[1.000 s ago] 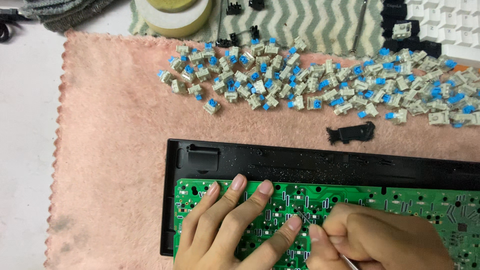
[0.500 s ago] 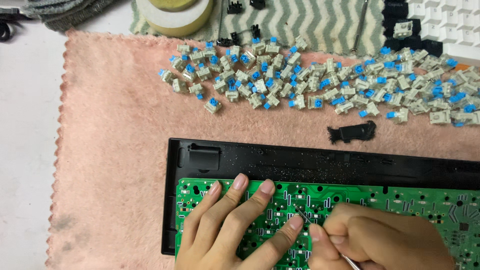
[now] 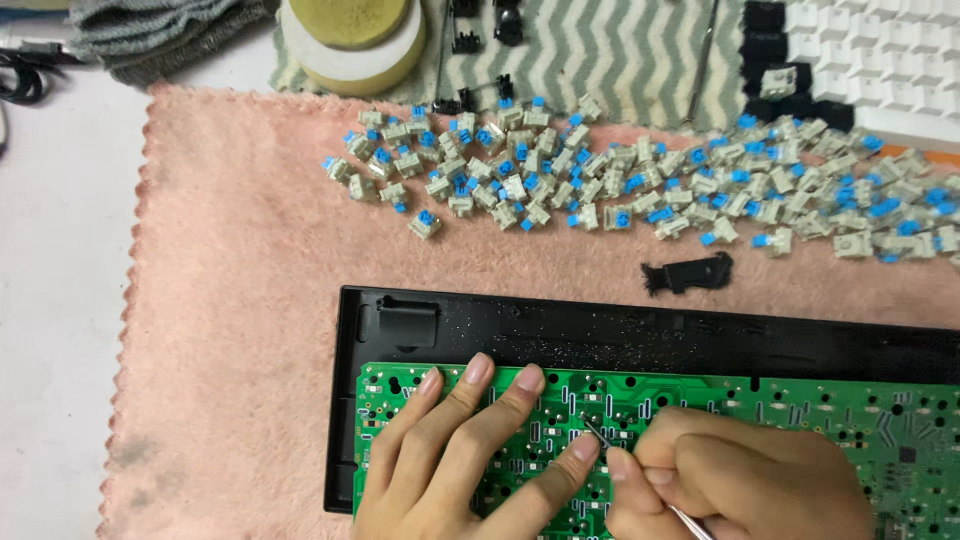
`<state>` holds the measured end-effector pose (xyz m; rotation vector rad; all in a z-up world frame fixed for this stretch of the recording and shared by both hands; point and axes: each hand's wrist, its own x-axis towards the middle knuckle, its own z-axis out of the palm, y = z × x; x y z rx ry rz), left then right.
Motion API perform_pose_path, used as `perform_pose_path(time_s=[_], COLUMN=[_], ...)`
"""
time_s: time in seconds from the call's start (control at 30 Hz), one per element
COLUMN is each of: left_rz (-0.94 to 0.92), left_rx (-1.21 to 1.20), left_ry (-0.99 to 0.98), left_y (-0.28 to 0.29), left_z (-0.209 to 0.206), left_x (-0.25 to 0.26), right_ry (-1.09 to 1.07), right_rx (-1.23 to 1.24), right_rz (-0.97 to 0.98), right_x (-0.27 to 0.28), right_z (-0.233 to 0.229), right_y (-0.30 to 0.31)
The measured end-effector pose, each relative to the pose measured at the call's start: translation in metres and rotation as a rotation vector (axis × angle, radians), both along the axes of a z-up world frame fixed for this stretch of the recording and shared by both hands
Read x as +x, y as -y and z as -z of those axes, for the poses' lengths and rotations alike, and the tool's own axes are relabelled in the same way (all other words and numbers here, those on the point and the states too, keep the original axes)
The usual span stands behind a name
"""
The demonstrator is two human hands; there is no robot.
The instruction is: The person uses a small metal tool to scrape and clean the surface of a green keyboard circuit board. The person holds the board steady with one hand while using the tool with the other to remove debris from the PCB.
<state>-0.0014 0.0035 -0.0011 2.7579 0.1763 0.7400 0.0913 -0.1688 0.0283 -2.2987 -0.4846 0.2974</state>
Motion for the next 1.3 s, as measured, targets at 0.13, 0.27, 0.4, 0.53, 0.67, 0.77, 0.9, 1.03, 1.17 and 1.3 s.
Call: perform_pose_path(time_s=[0.13,0.27,0.4,0.53,0.67,0.77,0.9,1.03,1.17,1.3], left_rz=[0.006,-0.061,-0.205,0.063,-0.016,-0.009,-0.329,-0.401,-0.623,-0.565], left_rx=[-0.054,-0.054,-0.047,-0.056,-0.329,-0.3,-0.384,-0.306,-0.384,0.035], left_ry=[-0.028,0.101,0.195,0.226,-0.072,-0.012,0.183,0.296,0.269,0.391], left_y=[0.002,0.006,0.016,-0.002,-0.002,0.0,0.026,0.051,0.077,0.076], left_z=[-0.011,-0.009,0.012,0.019,0.038,0.03,0.047,0.037,0.048,0.037], left_x=[0.0,0.008,0.007,-0.006,-0.015,-0.016,-0.007,0.001,0.009,0.022], right_ry=[0.047,0.059,-0.283,-0.331,-0.366,-0.308,-0.217,-0.121,-0.276,-0.232], right_rx=[-0.151,0.347,0.647,0.784,0.704,0.746,0.751,0.782,0.683,0.722], right_rz=[0.008,0.092,0.204,0.132,0.21,0.196,0.145,0.068,0.228,0.15], right_x=[0.008,0.018,0.024,0.033,0.034,0.028,0.026,0.027,0.025,0.025], right_z=[-0.006,-0.004,0.014,0.022,0.008,0.0,-0.006,-0.003,-0.003,0.013], right_y=[0.003,-0.008,0.005,0.019,0.029,0.033,0.044,0.038,0.031,0.03])
